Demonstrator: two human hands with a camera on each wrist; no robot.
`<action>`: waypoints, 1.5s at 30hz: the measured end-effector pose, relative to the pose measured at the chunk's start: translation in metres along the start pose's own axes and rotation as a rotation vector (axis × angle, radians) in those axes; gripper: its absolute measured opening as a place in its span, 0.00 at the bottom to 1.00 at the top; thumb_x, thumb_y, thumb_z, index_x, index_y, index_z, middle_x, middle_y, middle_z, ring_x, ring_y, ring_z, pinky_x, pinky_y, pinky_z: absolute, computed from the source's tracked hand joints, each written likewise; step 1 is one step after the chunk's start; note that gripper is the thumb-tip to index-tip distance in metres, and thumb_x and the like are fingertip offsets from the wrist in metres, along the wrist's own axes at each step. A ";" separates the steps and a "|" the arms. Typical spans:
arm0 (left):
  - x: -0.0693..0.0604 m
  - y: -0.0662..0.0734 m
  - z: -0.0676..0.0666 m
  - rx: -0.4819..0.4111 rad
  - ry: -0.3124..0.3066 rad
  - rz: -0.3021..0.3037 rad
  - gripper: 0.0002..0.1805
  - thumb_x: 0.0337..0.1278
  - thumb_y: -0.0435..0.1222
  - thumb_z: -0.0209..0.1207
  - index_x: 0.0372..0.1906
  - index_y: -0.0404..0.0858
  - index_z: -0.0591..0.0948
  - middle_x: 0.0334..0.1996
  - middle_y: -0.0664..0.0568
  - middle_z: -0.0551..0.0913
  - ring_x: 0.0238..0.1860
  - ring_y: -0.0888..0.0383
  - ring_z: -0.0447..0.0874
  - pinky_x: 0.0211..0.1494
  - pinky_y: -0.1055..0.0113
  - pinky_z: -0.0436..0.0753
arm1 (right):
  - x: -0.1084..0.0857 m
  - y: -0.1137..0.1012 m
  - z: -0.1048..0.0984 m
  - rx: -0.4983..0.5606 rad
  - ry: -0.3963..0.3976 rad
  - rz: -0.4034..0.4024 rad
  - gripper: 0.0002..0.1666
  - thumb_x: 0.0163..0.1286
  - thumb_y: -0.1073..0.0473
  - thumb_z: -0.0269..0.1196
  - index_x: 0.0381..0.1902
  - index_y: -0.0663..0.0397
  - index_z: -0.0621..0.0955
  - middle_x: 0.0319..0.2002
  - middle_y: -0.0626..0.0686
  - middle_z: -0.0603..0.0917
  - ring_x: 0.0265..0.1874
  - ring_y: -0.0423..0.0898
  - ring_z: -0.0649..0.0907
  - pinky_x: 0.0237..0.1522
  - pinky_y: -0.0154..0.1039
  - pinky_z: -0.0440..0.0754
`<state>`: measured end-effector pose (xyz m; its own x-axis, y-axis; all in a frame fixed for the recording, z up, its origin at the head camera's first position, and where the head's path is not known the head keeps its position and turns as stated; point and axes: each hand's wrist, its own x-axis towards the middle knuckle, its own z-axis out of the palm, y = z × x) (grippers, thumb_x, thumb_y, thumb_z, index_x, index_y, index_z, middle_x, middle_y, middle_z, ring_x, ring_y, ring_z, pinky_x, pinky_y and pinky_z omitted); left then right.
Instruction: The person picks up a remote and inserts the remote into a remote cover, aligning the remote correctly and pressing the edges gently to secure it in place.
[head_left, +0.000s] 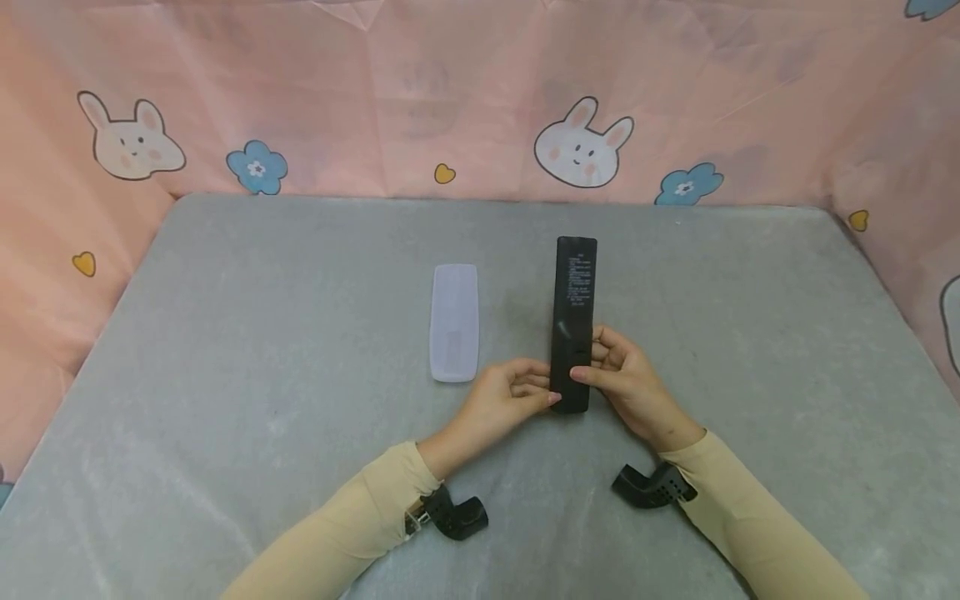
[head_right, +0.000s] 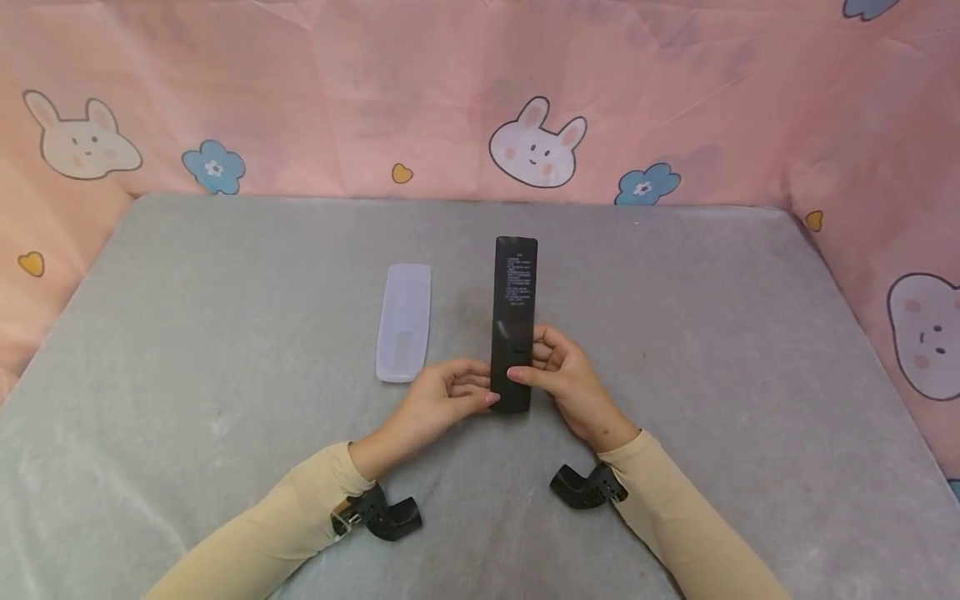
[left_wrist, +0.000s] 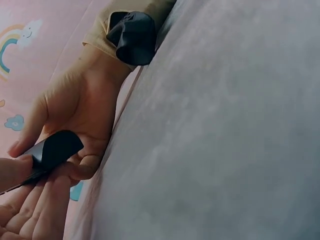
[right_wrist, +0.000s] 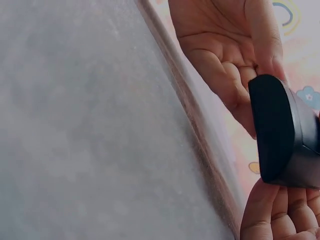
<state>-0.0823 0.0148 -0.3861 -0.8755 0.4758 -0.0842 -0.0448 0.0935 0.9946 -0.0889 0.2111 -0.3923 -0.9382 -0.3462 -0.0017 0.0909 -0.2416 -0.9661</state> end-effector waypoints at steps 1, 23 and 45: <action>0.000 0.001 -0.001 0.011 0.006 0.012 0.14 0.54 0.24 0.60 0.46 0.23 0.78 0.39 0.36 0.84 0.39 0.49 0.85 0.40 0.71 0.82 | 0.000 0.000 0.000 0.008 0.004 -0.003 0.17 0.63 0.76 0.58 0.46 0.56 0.73 0.40 0.50 0.84 0.40 0.41 0.83 0.44 0.33 0.79; 0.007 0.012 -0.044 0.059 0.228 0.076 0.15 0.54 0.22 0.60 0.47 0.22 0.75 0.41 0.35 0.83 0.42 0.45 0.83 0.45 0.65 0.81 | 0.001 0.001 0.000 0.045 0.025 0.019 0.17 0.63 0.77 0.56 0.46 0.57 0.72 0.41 0.50 0.84 0.39 0.41 0.81 0.42 0.34 0.80; 0.012 0.005 -0.052 0.466 0.455 -0.118 0.59 0.32 0.29 0.74 0.70 0.22 0.48 0.69 0.31 0.51 0.69 0.37 0.50 0.71 0.51 0.53 | 0.000 -0.002 -0.002 0.043 0.038 0.036 0.16 0.63 0.77 0.56 0.45 0.56 0.72 0.41 0.49 0.84 0.40 0.40 0.81 0.43 0.34 0.79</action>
<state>-0.1184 -0.0247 -0.3792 -0.9980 0.0317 -0.0551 -0.0293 0.5399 0.8412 -0.0895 0.2130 -0.3908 -0.9460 -0.3207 -0.0466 0.1381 -0.2687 -0.9533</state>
